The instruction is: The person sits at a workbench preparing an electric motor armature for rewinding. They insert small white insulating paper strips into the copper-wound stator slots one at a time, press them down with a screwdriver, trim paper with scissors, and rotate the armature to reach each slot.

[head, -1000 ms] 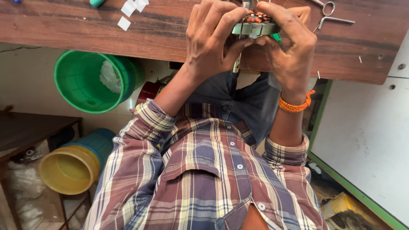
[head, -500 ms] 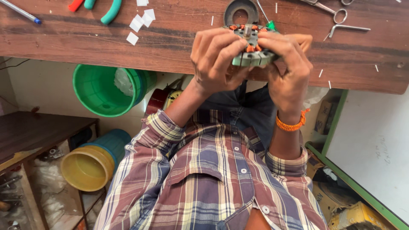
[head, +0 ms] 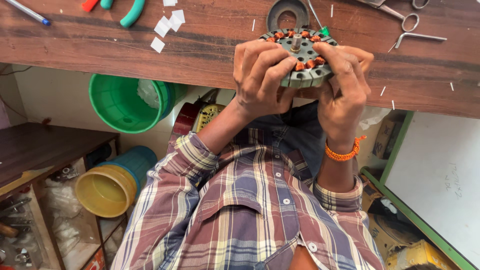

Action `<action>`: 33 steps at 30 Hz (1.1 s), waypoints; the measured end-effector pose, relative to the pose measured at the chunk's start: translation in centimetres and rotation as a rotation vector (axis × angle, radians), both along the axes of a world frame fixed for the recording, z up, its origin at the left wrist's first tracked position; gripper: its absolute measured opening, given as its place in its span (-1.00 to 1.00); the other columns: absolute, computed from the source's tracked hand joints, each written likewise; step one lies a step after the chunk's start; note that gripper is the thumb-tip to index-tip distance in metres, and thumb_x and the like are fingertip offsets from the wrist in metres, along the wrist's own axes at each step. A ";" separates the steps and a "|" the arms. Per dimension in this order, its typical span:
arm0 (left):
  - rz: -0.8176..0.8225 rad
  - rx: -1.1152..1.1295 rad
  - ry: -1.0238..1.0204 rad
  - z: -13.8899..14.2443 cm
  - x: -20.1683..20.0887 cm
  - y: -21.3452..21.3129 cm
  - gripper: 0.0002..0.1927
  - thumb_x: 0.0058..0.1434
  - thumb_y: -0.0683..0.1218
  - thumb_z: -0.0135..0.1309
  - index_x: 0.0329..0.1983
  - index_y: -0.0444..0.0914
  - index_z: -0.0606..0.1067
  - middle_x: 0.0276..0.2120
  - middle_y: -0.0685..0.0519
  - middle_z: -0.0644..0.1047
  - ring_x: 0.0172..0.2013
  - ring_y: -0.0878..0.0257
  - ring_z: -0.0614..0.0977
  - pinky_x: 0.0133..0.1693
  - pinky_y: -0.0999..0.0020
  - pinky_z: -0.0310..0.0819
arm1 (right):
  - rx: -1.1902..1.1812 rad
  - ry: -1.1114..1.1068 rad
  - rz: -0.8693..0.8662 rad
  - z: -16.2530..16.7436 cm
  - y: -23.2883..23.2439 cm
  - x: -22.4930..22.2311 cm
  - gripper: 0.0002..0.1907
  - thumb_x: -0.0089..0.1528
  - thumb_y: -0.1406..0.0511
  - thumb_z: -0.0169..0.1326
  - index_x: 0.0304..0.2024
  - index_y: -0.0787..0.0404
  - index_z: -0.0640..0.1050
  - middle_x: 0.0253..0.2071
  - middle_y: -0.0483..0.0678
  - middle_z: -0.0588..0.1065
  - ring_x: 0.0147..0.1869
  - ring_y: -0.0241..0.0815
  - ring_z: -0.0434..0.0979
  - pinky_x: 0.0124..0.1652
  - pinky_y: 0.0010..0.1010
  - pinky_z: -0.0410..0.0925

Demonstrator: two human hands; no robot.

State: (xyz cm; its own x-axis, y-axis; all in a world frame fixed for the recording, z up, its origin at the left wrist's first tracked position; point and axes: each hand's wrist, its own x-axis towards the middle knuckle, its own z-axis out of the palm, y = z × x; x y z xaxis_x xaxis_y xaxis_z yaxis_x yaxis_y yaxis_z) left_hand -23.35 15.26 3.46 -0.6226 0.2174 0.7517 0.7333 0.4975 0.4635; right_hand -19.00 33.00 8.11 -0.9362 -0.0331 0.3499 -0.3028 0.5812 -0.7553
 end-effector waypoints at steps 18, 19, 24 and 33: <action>-0.146 -0.065 -0.111 3.0 -1.5 -2.9 -0.33 0.01 -0.26 0.32 0.24 -0.28 0.41 0.04 -0.01 0.46 0.03 -0.01 0.45 0.09 0.13 0.42 | -0.109 0.160 0.001 2.1 3.5 -2.3 -0.57 0.40 0.09 0.15 0.09 0.32 0.55 0.17 0.05 0.51 0.29 0.02 0.51 0.24 -0.11 0.43; -0.126 -0.096 -0.124 3.1 -1.7 -3.1 -0.32 0.05 -0.31 0.28 0.28 -0.26 0.41 0.07 0.01 0.45 0.06 0.01 0.44 0.10 0.16 0.42 | 0.086 0.220 -0.112 1.9 4.8 -2.3 -0.55 0.42 0.06 0.13 0.05 0.34 0.61 0.14 0.07 0.58 0.29 0.06 0.56 0.30 0.01 0.38; -0.104 -0.237 -0.090 3.1 -2.4 -3.4 -0.35 0.15 -0.31 0.31 0.32 -0.24 0.40 0.09 0.03 0.43 0.07 0.04 0.43 0.15 0.11 0.39 | 0.303 0.260 -0.210 0.2 11.2 -0.9 -0.70 0.51 0.25 0.06 -0.01 0.44 0.59 0.16 0.17 0.56 0.28 0.10 0.45 0.20 -0.04 0.39; -0.161 -0.107 -0.087 1.2 -2.1 -2.2 -0.31 0.11 -0.30 0.34 0.32 -0.24 0.38 0.12 0.04 0.42 0.09 0.01 0.42 0.18 0.14 0.40 | -0.166 0.061 -0.219 -1.9 10.5 -0.3 -0.85 0.54 0.38 0.10 -0.01 0.40 0.58 -0.07 -0.01 0.57 -0.01 -0.24 0.62 -0.01 -0.47 0.50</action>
